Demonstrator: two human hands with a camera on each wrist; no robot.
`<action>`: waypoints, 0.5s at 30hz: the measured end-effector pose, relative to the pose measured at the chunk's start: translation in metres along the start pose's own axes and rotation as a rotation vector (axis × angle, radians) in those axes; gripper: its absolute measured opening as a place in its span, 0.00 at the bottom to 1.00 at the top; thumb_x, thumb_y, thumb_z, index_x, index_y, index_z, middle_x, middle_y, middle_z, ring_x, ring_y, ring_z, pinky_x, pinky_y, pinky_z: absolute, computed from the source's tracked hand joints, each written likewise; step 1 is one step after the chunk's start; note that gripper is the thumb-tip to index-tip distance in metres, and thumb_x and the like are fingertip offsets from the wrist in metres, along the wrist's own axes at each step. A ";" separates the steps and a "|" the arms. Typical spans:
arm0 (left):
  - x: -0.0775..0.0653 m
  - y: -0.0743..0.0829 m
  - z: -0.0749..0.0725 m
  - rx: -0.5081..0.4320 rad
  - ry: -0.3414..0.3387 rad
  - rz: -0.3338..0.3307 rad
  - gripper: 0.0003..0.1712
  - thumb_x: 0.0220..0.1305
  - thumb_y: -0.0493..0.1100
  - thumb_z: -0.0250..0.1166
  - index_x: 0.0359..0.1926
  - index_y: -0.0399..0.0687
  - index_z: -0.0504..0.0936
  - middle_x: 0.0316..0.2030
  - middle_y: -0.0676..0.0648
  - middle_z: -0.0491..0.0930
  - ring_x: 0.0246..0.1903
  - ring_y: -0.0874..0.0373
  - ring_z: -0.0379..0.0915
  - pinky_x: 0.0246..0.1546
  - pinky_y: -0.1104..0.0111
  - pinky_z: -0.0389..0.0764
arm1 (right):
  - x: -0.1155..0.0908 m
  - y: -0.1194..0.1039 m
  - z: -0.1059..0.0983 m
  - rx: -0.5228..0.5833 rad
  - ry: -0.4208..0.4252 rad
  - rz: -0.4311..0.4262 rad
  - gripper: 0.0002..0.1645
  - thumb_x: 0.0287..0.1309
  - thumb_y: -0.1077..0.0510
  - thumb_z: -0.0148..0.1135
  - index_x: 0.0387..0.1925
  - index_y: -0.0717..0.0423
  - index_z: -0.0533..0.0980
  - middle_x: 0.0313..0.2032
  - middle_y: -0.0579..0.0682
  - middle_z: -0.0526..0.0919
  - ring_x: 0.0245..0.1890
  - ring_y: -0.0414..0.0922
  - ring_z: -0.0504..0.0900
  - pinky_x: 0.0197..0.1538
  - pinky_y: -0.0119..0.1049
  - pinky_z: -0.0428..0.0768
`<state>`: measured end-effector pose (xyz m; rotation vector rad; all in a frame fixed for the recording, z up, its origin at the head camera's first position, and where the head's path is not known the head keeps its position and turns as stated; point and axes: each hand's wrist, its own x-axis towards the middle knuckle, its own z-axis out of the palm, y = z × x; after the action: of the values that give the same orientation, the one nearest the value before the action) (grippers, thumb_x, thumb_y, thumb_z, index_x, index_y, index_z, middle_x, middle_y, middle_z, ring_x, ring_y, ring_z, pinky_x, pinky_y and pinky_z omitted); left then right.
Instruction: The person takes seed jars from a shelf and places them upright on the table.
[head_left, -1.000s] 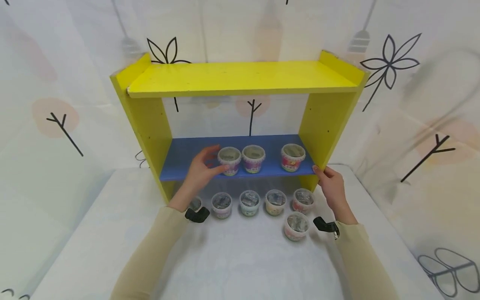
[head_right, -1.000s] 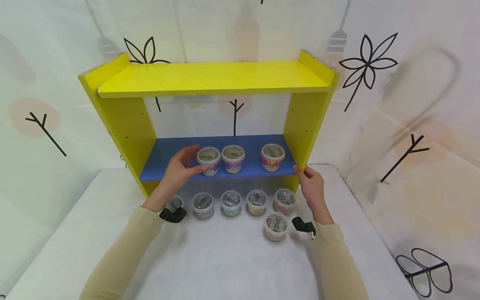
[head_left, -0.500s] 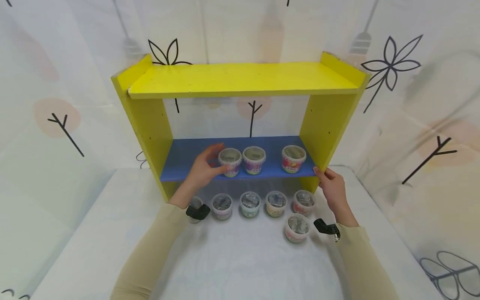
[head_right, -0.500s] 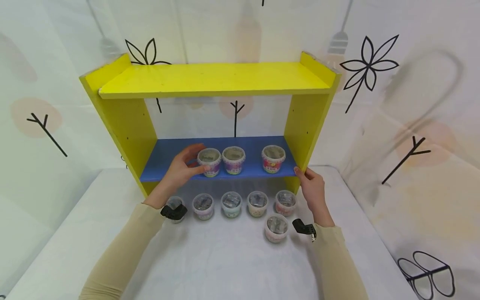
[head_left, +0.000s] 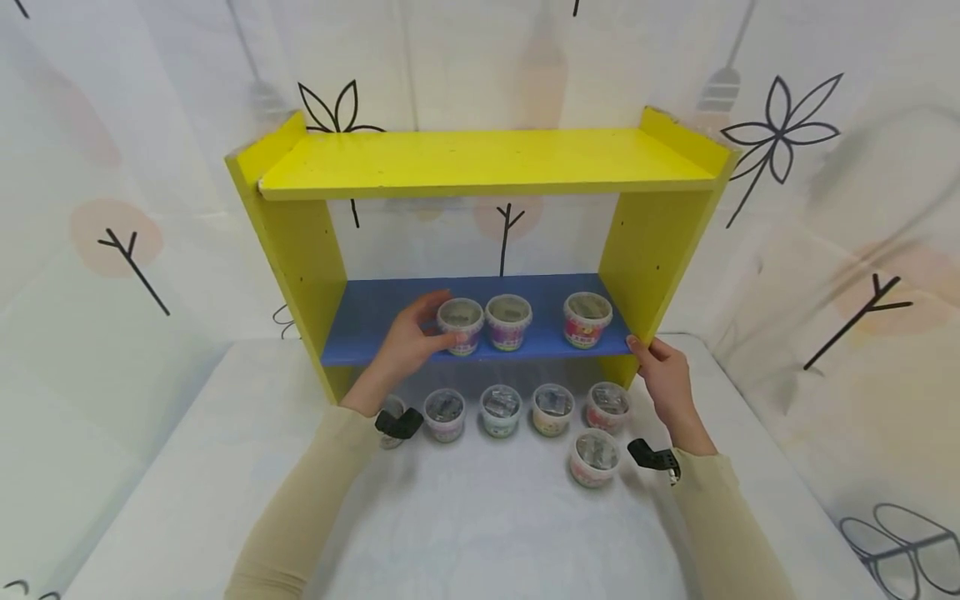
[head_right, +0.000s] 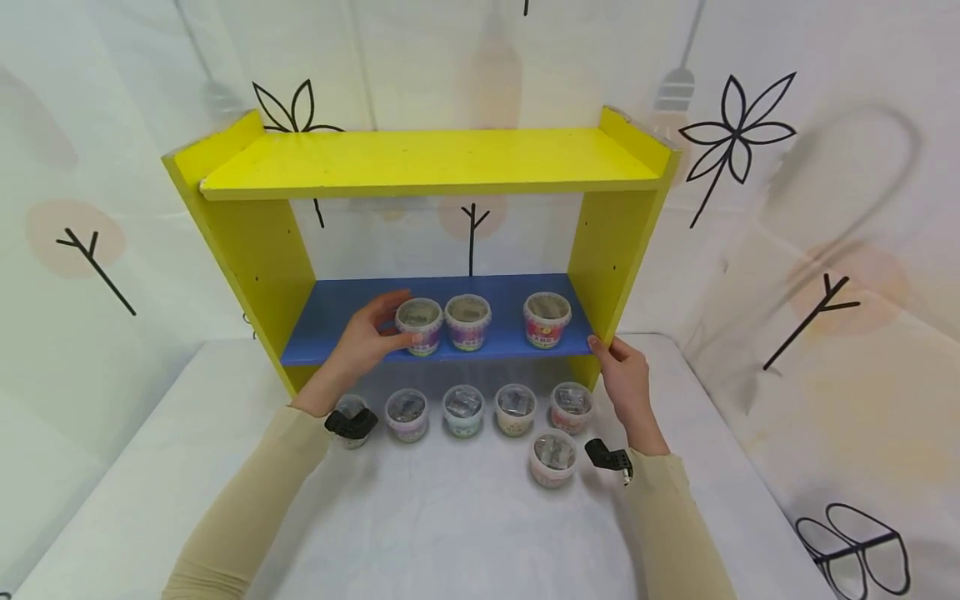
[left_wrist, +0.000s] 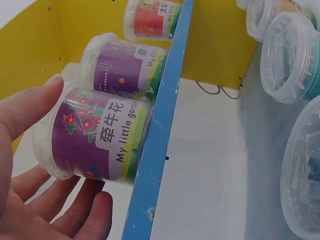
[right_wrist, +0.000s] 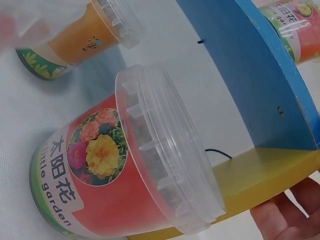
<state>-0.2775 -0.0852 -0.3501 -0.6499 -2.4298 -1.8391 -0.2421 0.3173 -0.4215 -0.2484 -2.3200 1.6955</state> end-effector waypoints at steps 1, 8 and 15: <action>0.000 0.001 0.000 -0.004 -0.002 -0.011 0.42 0.57 0.39 0.75 0.71 0.48 0.67 0.66 0.44 0.70 0.61 0.44 0.70 0.57 0.54 0.75 | 0.000 0.000 0.000 -0.002 -0.001 -0.001 0.40 0.69 0.35 0.53 0.69 0.59 0.69 0.60 0.59 0.76 0.62 0.59 0.71 0.63 0.56 0.70; -0.001 0.001 0.000 0.007 0.014 -0.058 0.42 0.56 0.41 0.76 0.71 0.49 0.69 0.67 0.44 0.68 0.62 0.44 0.70 0.52 0.54 0.79 | 0.000 0.000 0.000 0.003 -0.003 -0.004 0.40 0.69 0.35 0.52 0.69 0.59 0.68 0.62 0.62 0.75 0.63 0.60 0.71 0.63 0.57 0.69; -0.004 0.002 -0.001 0.043 0.060 -0.067 0.41 0.54 0.44 0.77 0.69 0.49 0.72 0.67 0.47 0.68 0.63 0.48 0.68 0.47 0.54 0.81 | 0.000 0.001 0.000 -0.017 0.005 -0.007 0.40 0.68 0.35 0.53 0.68 0.59 0.69 0.60 0.60 0.76 0.61 0.57 0.73 0.63 0.56 0.70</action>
<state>-0.2735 -0.0869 -0.3495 -0.5087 -2.4737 -1.7968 -0.2420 0.3177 -0.4222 -0.2477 -2.3302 1.6707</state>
